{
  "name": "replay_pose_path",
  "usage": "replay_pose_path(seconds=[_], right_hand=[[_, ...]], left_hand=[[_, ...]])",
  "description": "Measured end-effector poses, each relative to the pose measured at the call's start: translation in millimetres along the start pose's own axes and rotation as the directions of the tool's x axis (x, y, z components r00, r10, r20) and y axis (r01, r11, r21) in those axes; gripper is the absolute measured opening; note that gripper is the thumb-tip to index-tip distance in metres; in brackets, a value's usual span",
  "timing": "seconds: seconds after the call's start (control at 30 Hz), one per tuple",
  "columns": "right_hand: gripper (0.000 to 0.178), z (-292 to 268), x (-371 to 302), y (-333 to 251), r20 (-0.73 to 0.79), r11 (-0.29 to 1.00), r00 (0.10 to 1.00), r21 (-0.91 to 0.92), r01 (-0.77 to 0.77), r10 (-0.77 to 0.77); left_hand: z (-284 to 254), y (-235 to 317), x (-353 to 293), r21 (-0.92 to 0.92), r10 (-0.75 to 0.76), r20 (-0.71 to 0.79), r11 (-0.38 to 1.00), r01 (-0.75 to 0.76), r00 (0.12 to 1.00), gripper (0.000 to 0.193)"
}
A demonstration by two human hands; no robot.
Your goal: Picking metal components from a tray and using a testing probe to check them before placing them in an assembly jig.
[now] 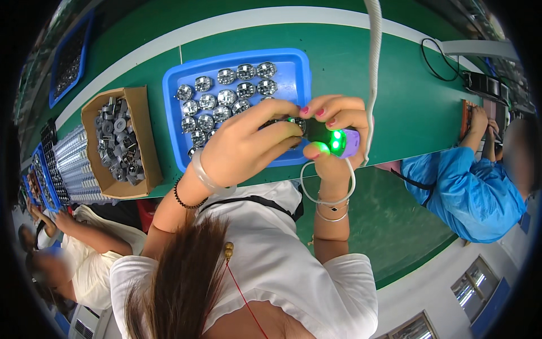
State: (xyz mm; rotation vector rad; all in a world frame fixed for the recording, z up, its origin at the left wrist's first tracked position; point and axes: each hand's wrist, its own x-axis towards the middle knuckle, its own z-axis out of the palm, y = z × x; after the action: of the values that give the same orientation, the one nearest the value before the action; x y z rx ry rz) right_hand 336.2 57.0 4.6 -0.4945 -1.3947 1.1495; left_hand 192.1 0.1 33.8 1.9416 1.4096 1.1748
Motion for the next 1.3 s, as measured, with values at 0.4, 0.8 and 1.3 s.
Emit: replay_pose_path(seconds=[0.4,0.8,1.3], right_hand=[[0.035,-49.8,-5.2,-3.0,-0.031,0.972,0.972,-0.028,-0.233,0.233],[0.051,-55.3,-18.0,-12.0,-0.062,0.933,0.933,-0.035,-0.357,0.355],[0.051,-34.0,-17.3,-10.8,0.174,0.975,0.978,-0.209,-0.078,0.116]], left_hand=[[-164.5,-22.5,-103.5,0.643,-0.321,-0.561,0.412,0.646,0.763,0.023],[26.0,-8.5,-17.5,0.39,-0.045,0.15,0.921,-0.017,0.988,0.017],[6.4,-2.8,-10.3,0.095,-0.049,0.019,0.994,0.047,0.999,0.019]])
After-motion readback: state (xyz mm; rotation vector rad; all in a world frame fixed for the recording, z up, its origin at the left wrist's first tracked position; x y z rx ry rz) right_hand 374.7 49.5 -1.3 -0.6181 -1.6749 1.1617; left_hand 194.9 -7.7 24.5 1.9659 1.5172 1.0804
